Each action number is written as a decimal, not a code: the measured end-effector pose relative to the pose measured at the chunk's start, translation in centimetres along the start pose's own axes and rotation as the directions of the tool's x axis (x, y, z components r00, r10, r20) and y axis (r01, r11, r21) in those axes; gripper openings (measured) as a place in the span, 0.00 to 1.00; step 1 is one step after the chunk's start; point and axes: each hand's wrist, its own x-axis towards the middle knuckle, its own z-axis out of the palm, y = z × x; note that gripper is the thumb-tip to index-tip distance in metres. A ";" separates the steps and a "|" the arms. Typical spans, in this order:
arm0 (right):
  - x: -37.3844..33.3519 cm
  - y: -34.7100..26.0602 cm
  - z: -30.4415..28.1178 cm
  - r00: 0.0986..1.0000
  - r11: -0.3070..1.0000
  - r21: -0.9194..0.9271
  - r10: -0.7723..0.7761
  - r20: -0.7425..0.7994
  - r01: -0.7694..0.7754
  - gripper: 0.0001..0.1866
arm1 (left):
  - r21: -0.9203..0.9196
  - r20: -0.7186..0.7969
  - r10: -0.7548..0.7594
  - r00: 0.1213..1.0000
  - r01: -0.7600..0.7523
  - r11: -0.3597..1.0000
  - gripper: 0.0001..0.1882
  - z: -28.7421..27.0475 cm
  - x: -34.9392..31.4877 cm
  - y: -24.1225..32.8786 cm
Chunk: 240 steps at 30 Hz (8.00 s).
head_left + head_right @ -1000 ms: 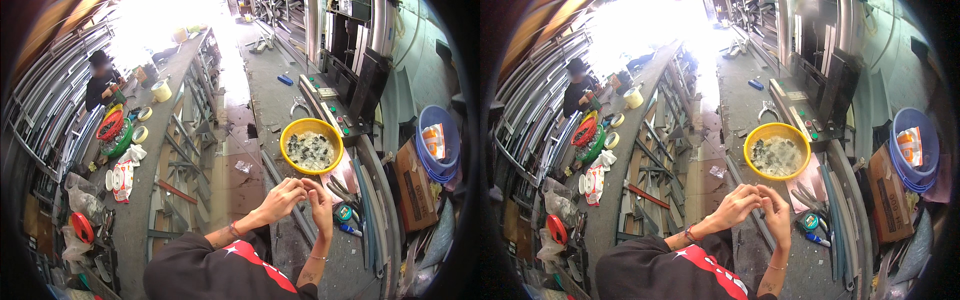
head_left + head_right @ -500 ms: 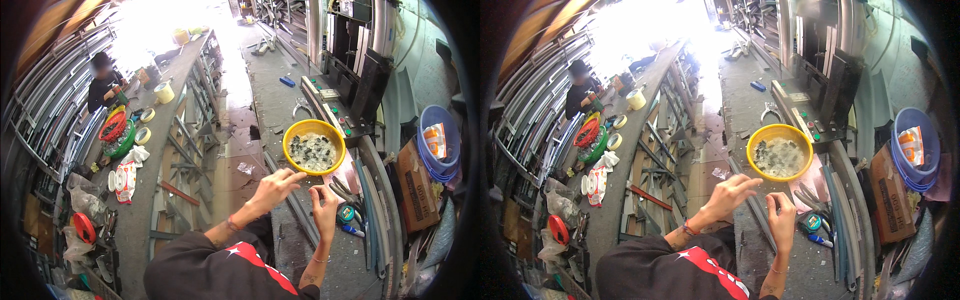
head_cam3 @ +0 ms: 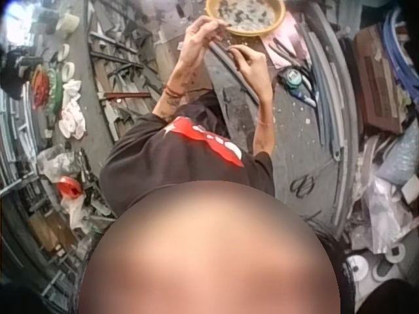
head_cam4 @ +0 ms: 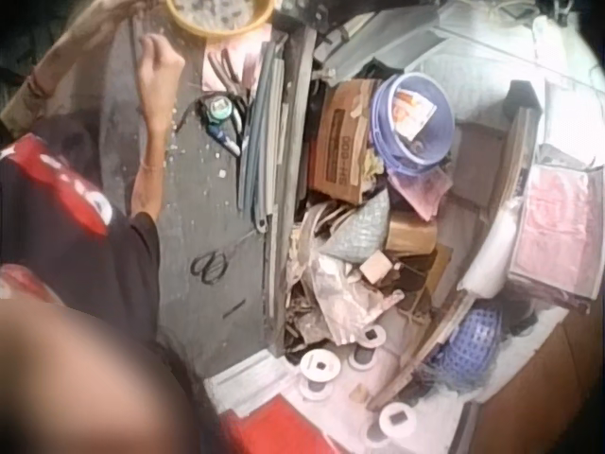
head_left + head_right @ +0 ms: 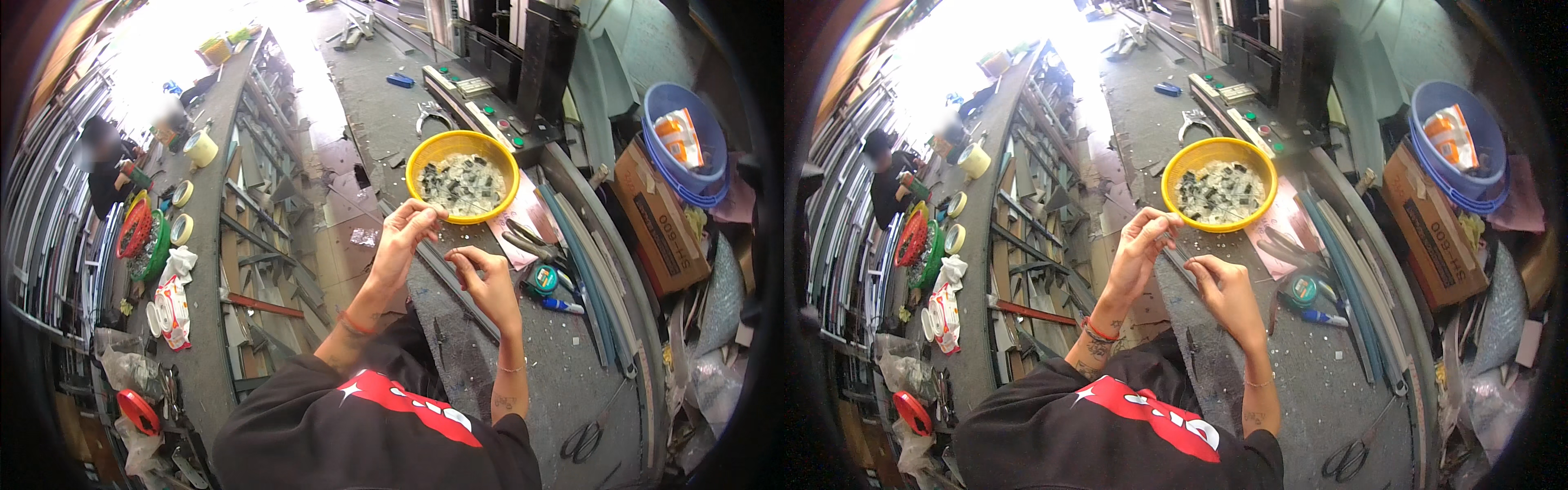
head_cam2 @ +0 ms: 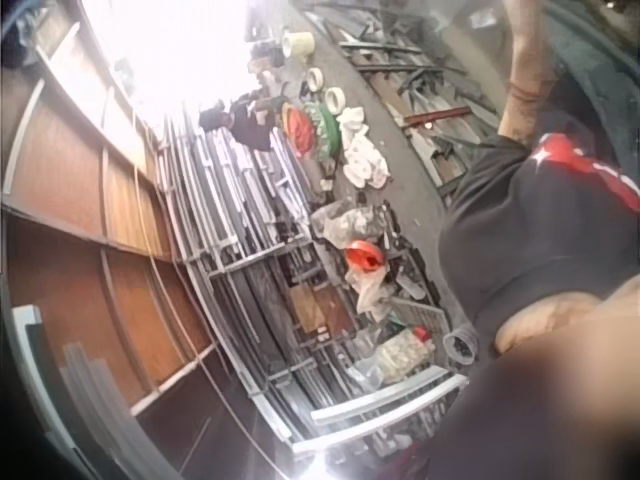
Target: The person assembles small window components at a cluttered workbench. They pick up metal strips and small black plastic pieces, insert the pieces into the strips, and place the assembled units into a yellow basket. The person repeats this process multiple times.
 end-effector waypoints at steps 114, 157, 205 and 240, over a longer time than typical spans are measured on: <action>-0.2 2.8 4.7 0.889 0.984 -0.153 -0.151 -0.432 0.093 0.04 | 0.341 0.248 -0.186 0.951 0.095 0.935 0.11 -3.2 -1.1 -4.8; -1.3 0.5 2.1 0.859 0.918 -0.295 -0.365 -0.359 0.266 0.09 | 0.279 0.389 -0.244 0.888 0.139 0.950 0.14 -0.5 -0.5 -1.3; -2.2 -0.9 -0.5 0.996 0.878 0.475 -0.029 -0.081 0.064 0.15 | 0.620 0.544 -0.018 0.839 -0.387 0.682 0.10 0.9 -0.7 2.8; -2.3 -1.2 -1.5 0.986 0.860 0.503 -0.007 -0.168 0.092 0.14 | 0.744 0.412 0.065 0.909 -0.376 0.552 0.09 1.3 -1.6 3.0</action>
